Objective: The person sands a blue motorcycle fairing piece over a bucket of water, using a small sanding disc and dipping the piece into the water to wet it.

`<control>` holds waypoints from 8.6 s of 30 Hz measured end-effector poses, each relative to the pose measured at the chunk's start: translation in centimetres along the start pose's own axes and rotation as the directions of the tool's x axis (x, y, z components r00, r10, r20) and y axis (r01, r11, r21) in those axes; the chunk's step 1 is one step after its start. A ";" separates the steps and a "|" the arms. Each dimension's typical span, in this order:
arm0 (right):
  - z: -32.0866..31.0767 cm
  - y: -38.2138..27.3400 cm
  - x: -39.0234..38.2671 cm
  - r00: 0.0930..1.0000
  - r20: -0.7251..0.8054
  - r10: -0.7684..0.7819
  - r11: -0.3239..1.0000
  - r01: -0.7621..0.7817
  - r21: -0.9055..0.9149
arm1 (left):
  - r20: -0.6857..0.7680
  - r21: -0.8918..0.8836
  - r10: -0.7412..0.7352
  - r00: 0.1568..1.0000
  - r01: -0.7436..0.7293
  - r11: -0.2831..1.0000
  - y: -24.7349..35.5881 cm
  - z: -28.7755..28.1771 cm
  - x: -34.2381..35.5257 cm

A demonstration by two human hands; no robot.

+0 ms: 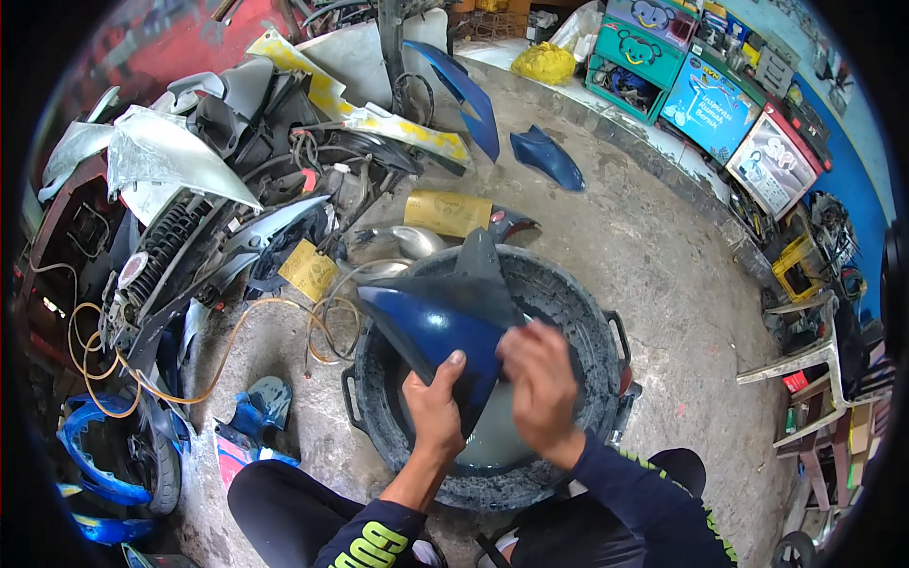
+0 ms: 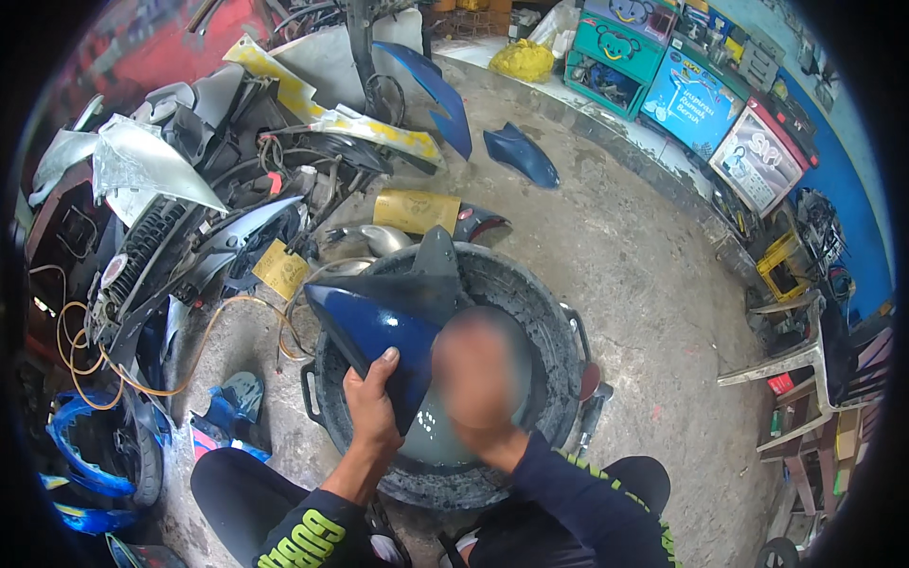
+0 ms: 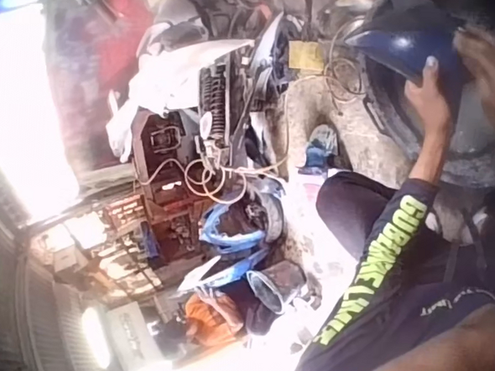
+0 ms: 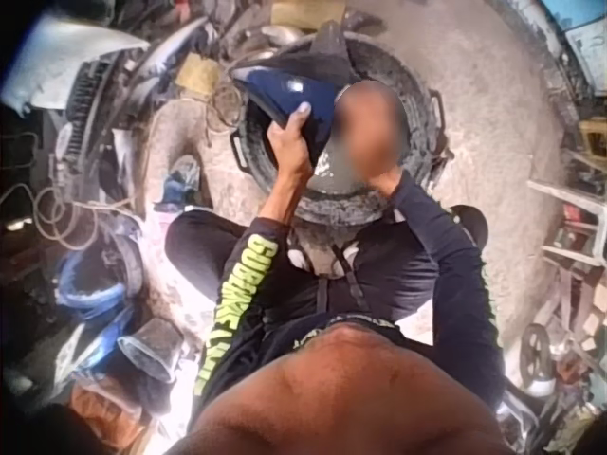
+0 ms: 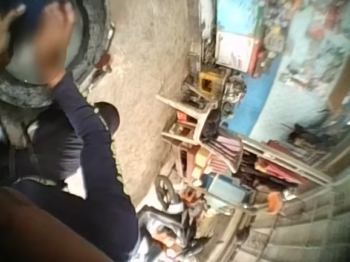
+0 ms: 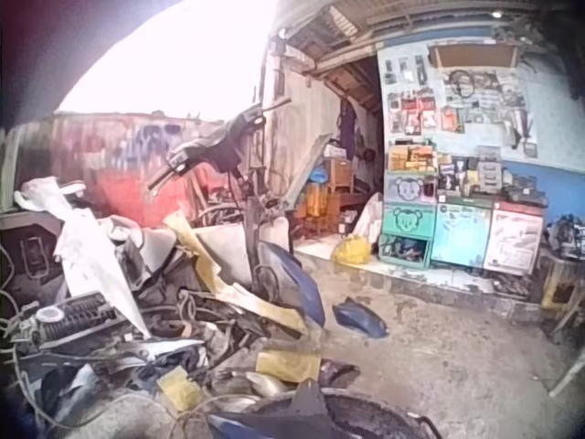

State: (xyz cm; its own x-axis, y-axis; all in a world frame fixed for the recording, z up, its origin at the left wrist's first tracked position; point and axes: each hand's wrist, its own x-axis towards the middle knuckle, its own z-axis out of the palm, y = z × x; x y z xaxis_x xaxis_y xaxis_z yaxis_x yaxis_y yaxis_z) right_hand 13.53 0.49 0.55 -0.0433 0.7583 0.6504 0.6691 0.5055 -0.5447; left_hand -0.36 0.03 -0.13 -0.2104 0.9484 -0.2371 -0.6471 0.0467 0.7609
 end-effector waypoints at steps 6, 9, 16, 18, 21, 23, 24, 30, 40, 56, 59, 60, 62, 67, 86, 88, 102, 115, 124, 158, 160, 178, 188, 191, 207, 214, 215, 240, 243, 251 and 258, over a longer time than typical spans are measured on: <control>-0.1 0.3 0.9 1.000 0.004 -0.029 0.998 0.029 0.063 | -0.020 -0.019 0.002 1.000 -0.003 1.000 0.4 0.6 0.3; -0.5 -1.1 -1.6 0.996 0.036 -0.081 0.996 0.080 0.029 | -0.017 -0.013 0.013 1.000 -0.013 1.000 0.0 0.2 0.3; -0.1 -0.6 -1.1 0.995 0.003 -0.100 0.994 0.099 0.048 | 0.000 -0.012 0.033 0.999 -0.033 0.999 0.1 0.6 0.0; -0.2 -0.8 -1.5 0.996 0.016 -0.090 0.989 0.088 0.116 | -0.029 -0.046 0.038 0.999 -0.039 0.998 0.0 0.9 -0.3; 0.1 -0.7 -0.9 0.999 -0.003 -0.040 0.996 0.040 0.084 | -0.007 0.008 0.042 0.999 -0.042 0.999 0.2 1.1 0.3; 0.2 -1.2 -1.9 0.997 0.010 -0.079 0.994 0.078 0.079 | -0.014 -0.008 0.027 1.000 -0.027 1.000 -0.1 0.4 0.4; 0.2 -1.0 -1.8 0.997 0.012 -0.080 0.994 0.079 0.079 | -0.021 -0.026 0.009 1.000 -0.010 1.000 -0.1 0.3 0.3; 0.1 -0.6 -1.1 0.999 0.003 -0.032 0.998 0.032 0.047 | -0.029 -0.027 -0.026 0.999 0.026 0.999 0.3 1.0 -0.1; -0.5 -1.2 -3.4 0.959 0.184 -0.214 0.958 0.169 0.231 | -0.078 -0.041 -0.137 0.987 0.134 0.990 1.1 0.2 0.9; -0.4 -1.1 -2.9 0.931 0.184 -0.316 0.921 0.255 0.294 | -0.154 0.054 -0.200 0.968 0.210 0.976 1.1 0.0 1.3; 0.0 1.7 -0.1 0.959 0.173 -0.224 0.965 0.194 0.175 | -0.136 0.068 -0.230 0.964 0.240 0.968 0.9 -0.4 1.3; 0.2 1.4 -0.7 0.958 0.181 -0.224 0.965 0.192 0.181 | -0.145 0.064 -0.231 0.962 0.242 0.968 0.8 -0.8 1.3; -0.3 -0.4 -1.9 0.946 0.144 -0.289 0.943 0.256 0.215 | -0.110 -0.006 -0.328 0.938 0.330 0.944 0.8 -0.4 1.5; 0.4 2.6 0.1 0.986 0.084 -0.146 0.984 0.135 0.116 | -0.038 -0.209 -0.446 0.894 0.430 0.879 -0.2 -1.5 2.3; -0.1 -0.4 -2.8 0.937 0.209 -0.279 0.960 0.268 0.081 | -0.032 -0.251 -0.539 0.842 0.515 0.819 -0.2 -1.7 2.0; -0.8 -0.9 -3.5 0.904 0.282 -0.322 0.947 0.311 0.086 | -0.001 -0.266 -0.550 0.835 0.530 0.805 -0.2 -1.9 2.1; -0.7 -0.8 -3.7 0.888 0.265 -0.376 0.927 0.364 0.093 | -0.064 -0.238 -0.572 0.818 0.544 0.805 -1.3 -2.0 1.9; 0.2 2.7 -2.1 0.925 0.215 -0.313 0.945 0.326 -0.030 | -0.036 -0.264 -0.628 0.777 0.599 0.756 -1.0 -1.9 2.1; 0.3 3.5 -1.2 0.935 0.236 -0.266 0.962 0.273 0.006 | -0.094 -0.280 -0.564 0.820 0.522 0.806 -2.0 -1.9 2.4; -0.1 1.5 -0.9 0.972 0.202 -0.120 0.992 0.109 0.066 | -0.119 0.054 -0.275 0.954 0.283 0.958 0.3 -0.2 1.1; -0.6 -2.0 -2.3 0.952 0.215 -0.217 0.972 0.191 0.136 | -0.105 0.059 -0.258 0.960 0.265 0.962 0.8 -0.2 1.0; 0.4 -0.5 -3.6 0.912 0.256 -0.319 0.934 0.256 0.251 | -0.102 0.083 -0.174 0.979 0.183 0.980 0.2 -0.8 1.5; 3.1 4.8 -2.7 0.986 0.167 -0.022 1.000 0.024 -0.007 | -0.078 -0.027 -0.160 0.984 0.159 0.987 -2.1 -3.0 2.6; 3.8 7.2 -3.3 0.815 0.183 0.550 0.778 -0.580 0.242 | -0.029 0.002 -0.112 0.993 0.112 0.994 -3.0 -4.5 3.2; 8.0 16.1 -14.4 0.032 0.441 0.897 0.032 -0.999 0.008 | -0.126 0.372 -0.229 0.965 0.260 0.891 -14.7 -14.5 4.4; 7.4 11.0 -7.0 0.254 0.763 0.595 -0.119 -0.911 0.395 | -0.109 0.577 -0.199 0.974 0.225 0.785 -14.7 -14.7 4.5; 6.7 11.5 -6.9 0.234 0.740 0.630 -0.104 -0.919 0.379 | -0.076 0.500 -0.256 0.964 0.259 0.826 -14.1 -13.2 3.9; -0.2 5.5 1.0 0.575 0.673 0.464 0.735 -0.675 0.070 | 0.090 0.139 -0.123 0.988 0.110 0.984 -9.2 -7.1 2.8; -1.9 5.7 -0.4 0.697 0.621 0.359 0.862 -0.502 0.065 | 0.099 0.114 -0.117 0.988 0.106 0.988 -7.9 -5.3 2.0; -3.0 6.7 -1.0 0.753 0.502 0.426 0.882 -0.468 -0.047 | 0.175 0.067 -0.135 0.975 0.125 0.990 -8.5 -4.6 2.3; -0.9 6.4 -1.0 0.473 0.572 0.670 0.568 -0.823 0.016 | 0.013 0.206 -0.071 0.997 0.067 0.976 -8.3 -4.2 2.1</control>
State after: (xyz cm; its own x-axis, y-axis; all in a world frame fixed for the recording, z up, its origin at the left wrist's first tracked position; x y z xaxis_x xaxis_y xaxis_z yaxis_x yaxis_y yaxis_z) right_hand 18.49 2.57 -3.13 0.0030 0.9330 -0.3598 0.4036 -0.3303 -0.8533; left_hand 1.52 0.30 -9.45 -0.1543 0.9467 -0.2827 -0.4953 0.1734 0.8512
